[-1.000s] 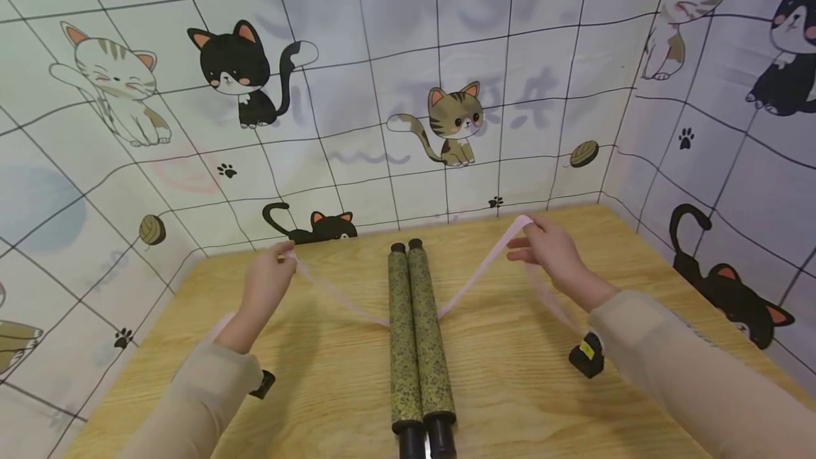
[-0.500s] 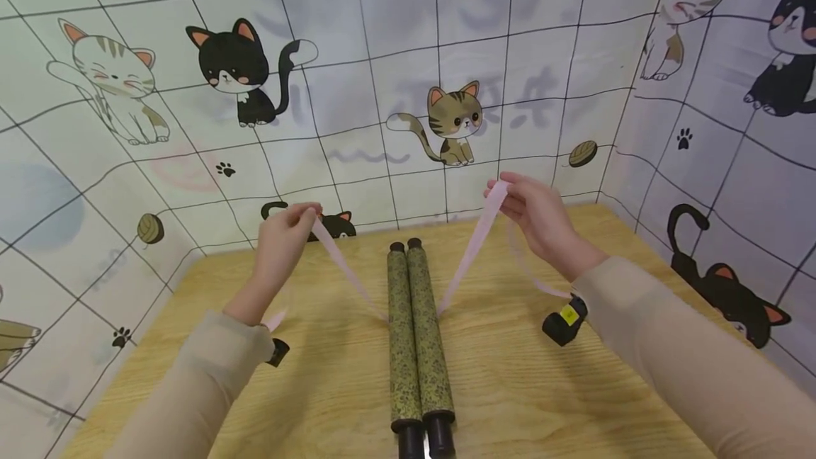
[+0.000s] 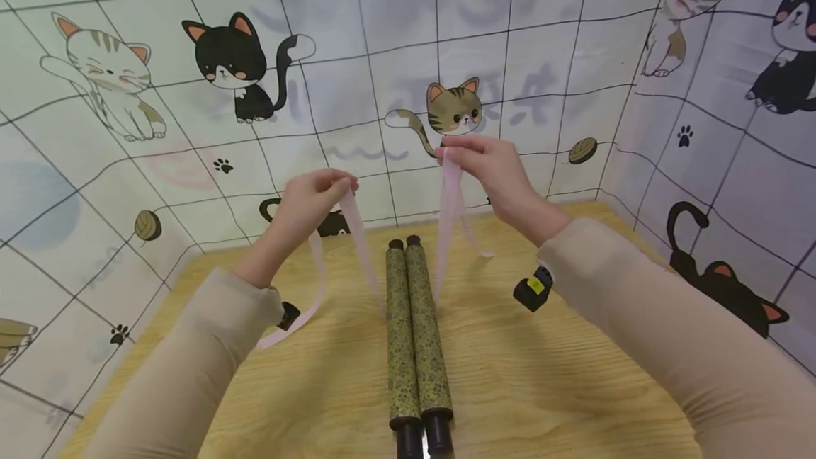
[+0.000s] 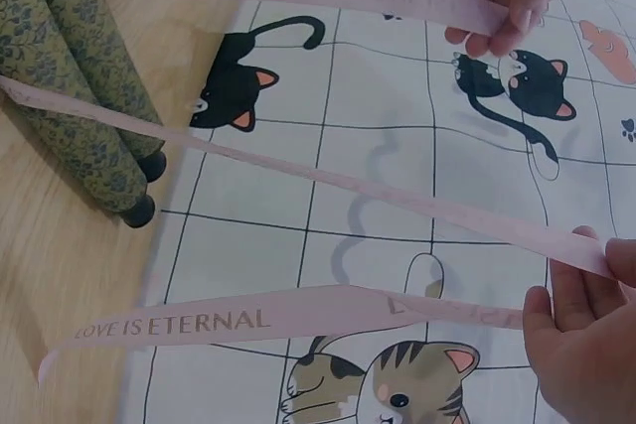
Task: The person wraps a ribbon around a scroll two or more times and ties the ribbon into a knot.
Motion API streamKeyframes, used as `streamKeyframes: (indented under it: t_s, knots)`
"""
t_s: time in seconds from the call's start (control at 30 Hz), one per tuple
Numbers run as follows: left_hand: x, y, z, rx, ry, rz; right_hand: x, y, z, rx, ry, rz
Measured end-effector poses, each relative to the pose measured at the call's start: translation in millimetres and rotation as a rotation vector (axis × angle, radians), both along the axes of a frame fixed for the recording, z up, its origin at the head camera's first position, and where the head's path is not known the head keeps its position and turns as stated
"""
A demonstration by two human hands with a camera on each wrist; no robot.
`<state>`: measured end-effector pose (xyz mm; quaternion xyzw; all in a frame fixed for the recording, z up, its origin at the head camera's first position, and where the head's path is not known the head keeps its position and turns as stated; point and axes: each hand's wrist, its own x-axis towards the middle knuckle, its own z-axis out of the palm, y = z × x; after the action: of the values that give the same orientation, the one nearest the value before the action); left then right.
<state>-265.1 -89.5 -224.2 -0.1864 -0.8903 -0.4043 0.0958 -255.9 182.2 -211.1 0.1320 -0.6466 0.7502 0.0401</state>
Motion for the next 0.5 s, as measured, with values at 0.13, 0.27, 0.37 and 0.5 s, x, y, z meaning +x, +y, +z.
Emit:
streamKeyframes:
  t_s: [0.13,0.27,0.37,0.5]
  knots:
    - [0.1,13.2,7.2,-0.008,-0.059,-0.093,0.4,-12.7,8.0,0.086,0.057,0.008]
    - [0.7,23.6,11.1,-0.004,-0.101,-0.183,0.1,-24.2,15.4,0.176,0.115,0.005]
    - [0.2,30.9,12.8,-0.013,-0.117,-0.250,-1.0,-30.2,19.1,0.201,0.128,0.025]
    - [0.1,40.9,13.1,-0.037,-0.117,-0.298,-1.4,-35.3,21.3,0.197,0.124,0.090]
